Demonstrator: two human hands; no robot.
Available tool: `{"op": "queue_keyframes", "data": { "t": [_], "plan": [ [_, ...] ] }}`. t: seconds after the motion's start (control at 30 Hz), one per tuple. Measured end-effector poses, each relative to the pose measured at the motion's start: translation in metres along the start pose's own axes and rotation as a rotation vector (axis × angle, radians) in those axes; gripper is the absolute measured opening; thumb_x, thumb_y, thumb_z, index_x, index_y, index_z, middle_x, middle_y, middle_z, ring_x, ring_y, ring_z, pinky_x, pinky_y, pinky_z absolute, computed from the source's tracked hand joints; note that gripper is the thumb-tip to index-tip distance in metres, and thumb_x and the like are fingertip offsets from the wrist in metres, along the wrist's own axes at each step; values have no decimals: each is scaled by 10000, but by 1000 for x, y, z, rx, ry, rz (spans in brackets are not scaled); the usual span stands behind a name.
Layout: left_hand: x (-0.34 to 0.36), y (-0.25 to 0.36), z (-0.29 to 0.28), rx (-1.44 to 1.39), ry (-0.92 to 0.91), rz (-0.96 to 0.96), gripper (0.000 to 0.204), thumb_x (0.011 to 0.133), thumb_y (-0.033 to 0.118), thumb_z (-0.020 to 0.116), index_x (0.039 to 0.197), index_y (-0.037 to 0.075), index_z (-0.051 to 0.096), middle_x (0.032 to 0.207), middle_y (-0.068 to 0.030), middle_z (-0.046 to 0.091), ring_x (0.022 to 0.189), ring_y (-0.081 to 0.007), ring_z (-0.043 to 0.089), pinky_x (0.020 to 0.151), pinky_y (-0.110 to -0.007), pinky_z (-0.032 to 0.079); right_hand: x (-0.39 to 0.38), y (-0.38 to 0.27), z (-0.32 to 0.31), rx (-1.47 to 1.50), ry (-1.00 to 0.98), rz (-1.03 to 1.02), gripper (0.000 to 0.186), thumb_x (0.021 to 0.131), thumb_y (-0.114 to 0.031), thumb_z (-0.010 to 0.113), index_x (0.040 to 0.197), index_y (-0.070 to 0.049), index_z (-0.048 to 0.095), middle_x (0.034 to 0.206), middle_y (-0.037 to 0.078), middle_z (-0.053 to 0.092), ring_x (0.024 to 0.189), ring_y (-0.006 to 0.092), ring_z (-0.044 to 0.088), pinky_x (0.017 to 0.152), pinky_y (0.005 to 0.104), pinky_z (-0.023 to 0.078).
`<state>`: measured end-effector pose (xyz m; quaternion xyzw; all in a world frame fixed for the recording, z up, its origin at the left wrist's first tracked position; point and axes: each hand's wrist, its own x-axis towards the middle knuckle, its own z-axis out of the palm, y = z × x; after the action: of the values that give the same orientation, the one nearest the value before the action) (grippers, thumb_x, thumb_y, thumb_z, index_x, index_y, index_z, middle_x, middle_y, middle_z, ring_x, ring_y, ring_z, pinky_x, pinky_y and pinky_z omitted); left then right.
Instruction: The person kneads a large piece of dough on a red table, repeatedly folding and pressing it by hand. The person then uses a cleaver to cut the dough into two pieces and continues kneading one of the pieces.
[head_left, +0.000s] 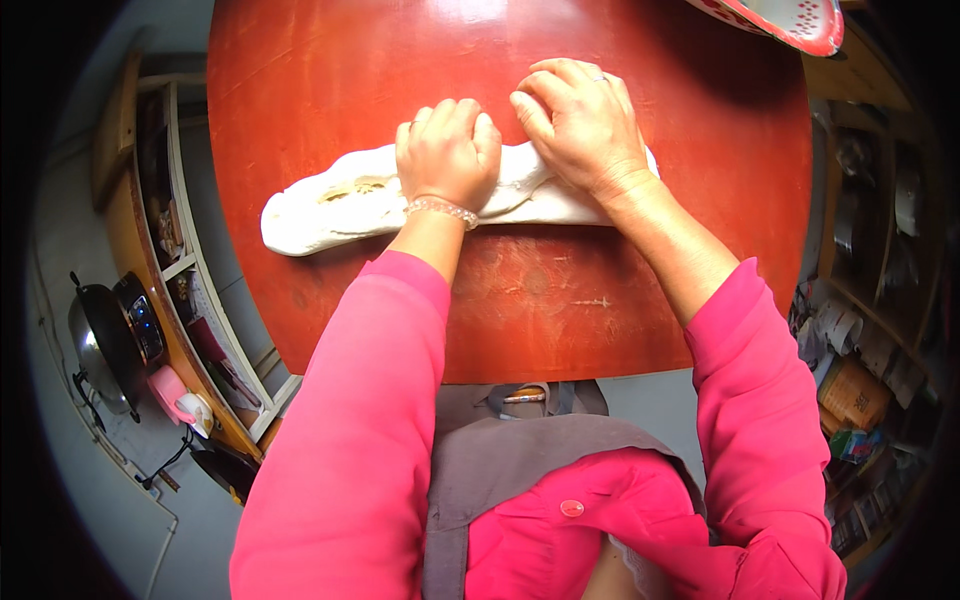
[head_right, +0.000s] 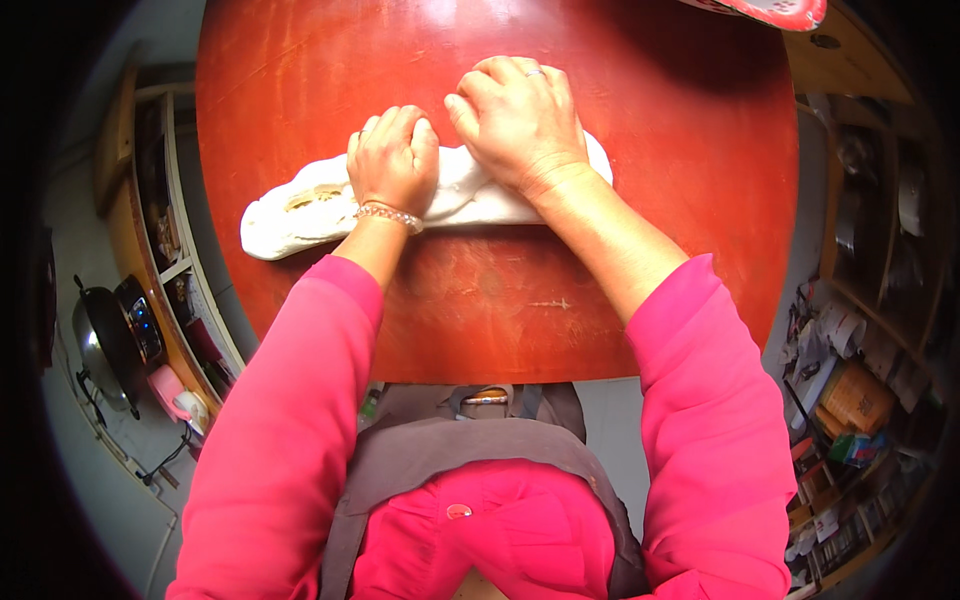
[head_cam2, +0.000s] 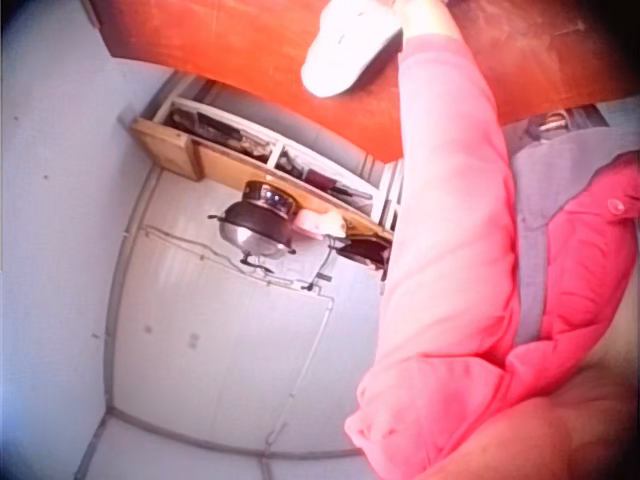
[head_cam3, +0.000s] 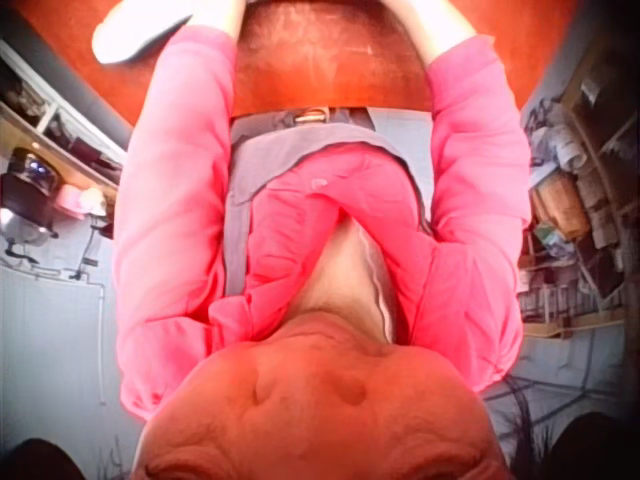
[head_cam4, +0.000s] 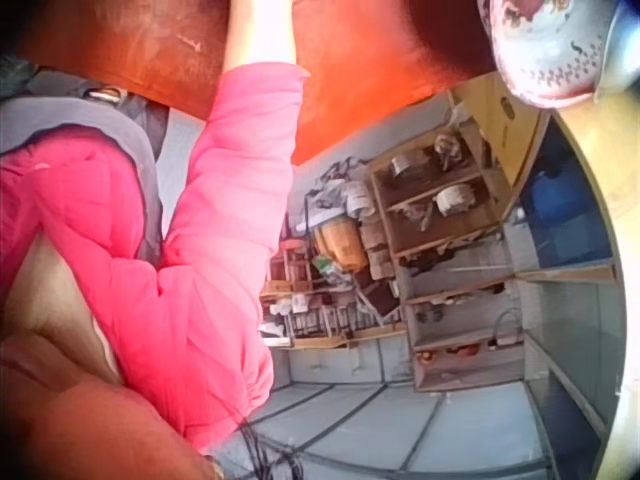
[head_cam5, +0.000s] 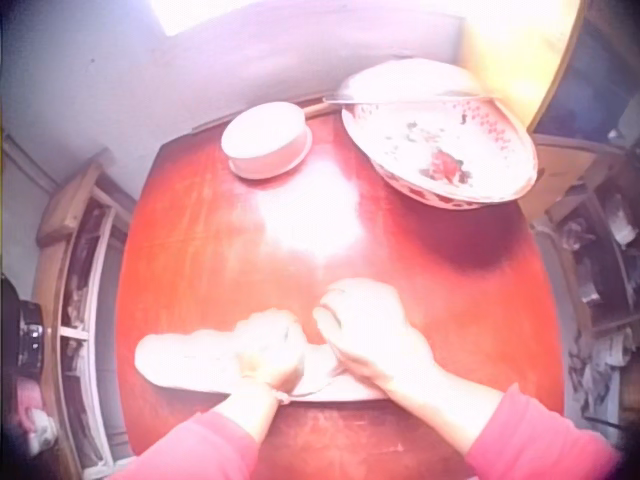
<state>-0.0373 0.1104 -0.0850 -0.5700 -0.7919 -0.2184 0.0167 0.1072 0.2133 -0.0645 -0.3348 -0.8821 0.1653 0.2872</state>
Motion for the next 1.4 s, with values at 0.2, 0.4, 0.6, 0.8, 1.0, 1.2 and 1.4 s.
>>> {"op": "queue_keyframes", "data": {
  "t": [0.2,0.4,0.6,0.8,1.0,1.2,1.4],
  "plan": [
    [29,0,0,-89,-19,-50,223,926,277,584,790,114,651,812,-96,710,825,-330,660,790,-474,498,15,14,10,-117,-186,98,351,991,-402,634,1110,-90,743,1265,111,685,1192,315,639,1016,459,508],
    [38,-20,28,19,105,17,225,913,254,580,921,89,732,905,-170,722,852,-372,682,758,-491,535,20,6,6,-201,-288,40,332,984,-332,554,1127,-78,713,1101,185,676,1029,353,662,855,454,571],
    [61,-7,-41,60,-723,102,338,949,294,492,1018,60,726,1100,-195,735,993,-397,693,923,-472,540,-31,-34,-27,-341,-482,177,516,1031,-495,380,1266,-204,735,1326,105,689,1257,307,614,1075,499,447],
    [-75,-28,-76,236,-170,95,253,888,246,540,1015,108,711,1064,-133,731,1049,-330,663,961,-479,475,-131,-80,-49,-258,-42,-72,303,932,-330,685,1161,-137,733,1200,57,729,1156,247,658,1056,447,435],
    [-112,-50,-28,192,120,140,293,767,230,619,1031,156,724,1136,-46,700,1168,-275,607,1091,-481,364,-145,-82,-31,-269,97,-81,257,880,-272,712,1109,-170,768,1272,27,724,1186,207,649,1085,423,401],
    [-43,-54,-35,96,46,185,165,777,202,605,895,126,692,939,-47,676,962,-270,642,946,-450,443,-60,-43,-20,-160,132,-112,106,832,-226,700,912,-162,726,1000,-25,733,950,173,690,965,392,450],
    [-10,-63,-27,58,6,131,127,811,203,603,866,112,674,863,-55,652,862,-288,630,789,-442,483,-11,-20,0,-36,-27,43,103,897,-220,668,890,-137,728,947,23,723,984,252,675,936,427,478]
  ]
}}
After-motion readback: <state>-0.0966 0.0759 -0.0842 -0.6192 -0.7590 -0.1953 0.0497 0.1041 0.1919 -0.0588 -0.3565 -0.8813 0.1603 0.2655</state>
